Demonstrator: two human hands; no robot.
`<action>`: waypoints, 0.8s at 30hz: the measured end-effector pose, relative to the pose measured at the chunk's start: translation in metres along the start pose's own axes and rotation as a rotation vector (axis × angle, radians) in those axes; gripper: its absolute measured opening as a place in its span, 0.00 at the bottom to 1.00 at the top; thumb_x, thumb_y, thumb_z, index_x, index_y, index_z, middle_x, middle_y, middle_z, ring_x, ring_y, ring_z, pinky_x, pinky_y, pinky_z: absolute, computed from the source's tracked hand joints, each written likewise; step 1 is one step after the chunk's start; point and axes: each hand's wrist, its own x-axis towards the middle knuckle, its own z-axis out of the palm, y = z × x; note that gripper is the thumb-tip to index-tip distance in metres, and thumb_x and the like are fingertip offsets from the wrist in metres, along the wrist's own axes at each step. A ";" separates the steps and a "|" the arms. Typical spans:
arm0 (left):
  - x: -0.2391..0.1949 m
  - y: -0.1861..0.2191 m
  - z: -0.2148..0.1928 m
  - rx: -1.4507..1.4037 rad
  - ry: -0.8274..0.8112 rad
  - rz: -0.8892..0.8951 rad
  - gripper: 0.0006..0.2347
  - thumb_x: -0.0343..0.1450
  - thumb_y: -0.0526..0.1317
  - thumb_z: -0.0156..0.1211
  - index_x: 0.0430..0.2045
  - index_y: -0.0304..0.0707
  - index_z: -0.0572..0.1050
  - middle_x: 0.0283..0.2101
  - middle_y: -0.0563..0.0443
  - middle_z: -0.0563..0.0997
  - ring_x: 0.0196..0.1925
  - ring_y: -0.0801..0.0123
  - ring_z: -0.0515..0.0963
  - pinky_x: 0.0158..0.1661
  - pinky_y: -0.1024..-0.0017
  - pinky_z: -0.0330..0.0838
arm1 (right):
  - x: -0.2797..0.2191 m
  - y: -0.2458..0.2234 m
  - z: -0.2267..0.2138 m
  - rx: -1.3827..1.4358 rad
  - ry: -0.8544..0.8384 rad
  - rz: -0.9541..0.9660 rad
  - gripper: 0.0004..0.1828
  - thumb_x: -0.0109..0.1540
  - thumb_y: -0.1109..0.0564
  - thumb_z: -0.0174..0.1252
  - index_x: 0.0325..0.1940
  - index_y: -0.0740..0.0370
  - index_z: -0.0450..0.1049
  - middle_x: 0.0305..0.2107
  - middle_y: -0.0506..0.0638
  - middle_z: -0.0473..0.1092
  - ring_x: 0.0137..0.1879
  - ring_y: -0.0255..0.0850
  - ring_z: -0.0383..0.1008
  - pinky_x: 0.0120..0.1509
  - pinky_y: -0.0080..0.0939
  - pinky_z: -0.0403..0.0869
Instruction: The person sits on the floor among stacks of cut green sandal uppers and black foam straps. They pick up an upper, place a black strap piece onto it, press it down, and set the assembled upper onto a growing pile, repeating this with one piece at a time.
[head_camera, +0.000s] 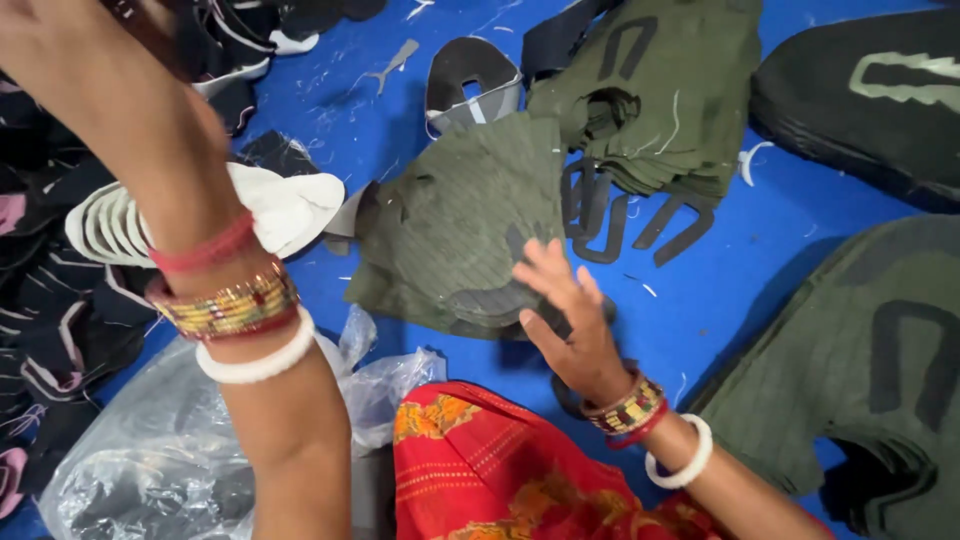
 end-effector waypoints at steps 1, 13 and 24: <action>-0.022 0.034 0.034 -0.006 0.000 0.005 0.10 0.89 0.37 0.54 0.39 0.33 0.66 0.29 0.49 0.68 0.25 0.69 0.62 0.28 0.72 0.56 | 0.007 -0.020 -0.017 -0.005 0.005 -0.003 0.30 0.65 0.55 0.59 0.73 0.52 0.67 0.77 0.51 0.58 0.87 0.46 0.47 0.86 0.59 0.40; -0.272 0.144 0.187 -0.301 0.094 -0.554 0.13 0.80 0.40 0.57 0.54 0.33 0.65 0.58 0.43 0.71 0.39 0.78 0.67 0.39 0.81 0.61 | -0.076 -0.072 -0.149 0.160 0.118 0.438 0.24 0.61 0.58 0.60 0.63 0.61 0.74 0.43 0.55 0.79 0.45 0.45 0.84 0.50 0.40 0.82; -0.322 0.042 0.241 -0.645 -0.859 -1.019 0.33 0.70 0.53 0.65 0.65 0.24 0.69 0.64 0.33 0.57 0.61 0.57 0.65 0.63 0.59 0.59 | -0.113 -0.108 -0.292 0.000 0.132 0.586 0.20 0.60 0.55 0.63 0.54 0.64 0.75 0.39 0.48 0.80 0.43 0.33 0.77 0.47 0.35 0.77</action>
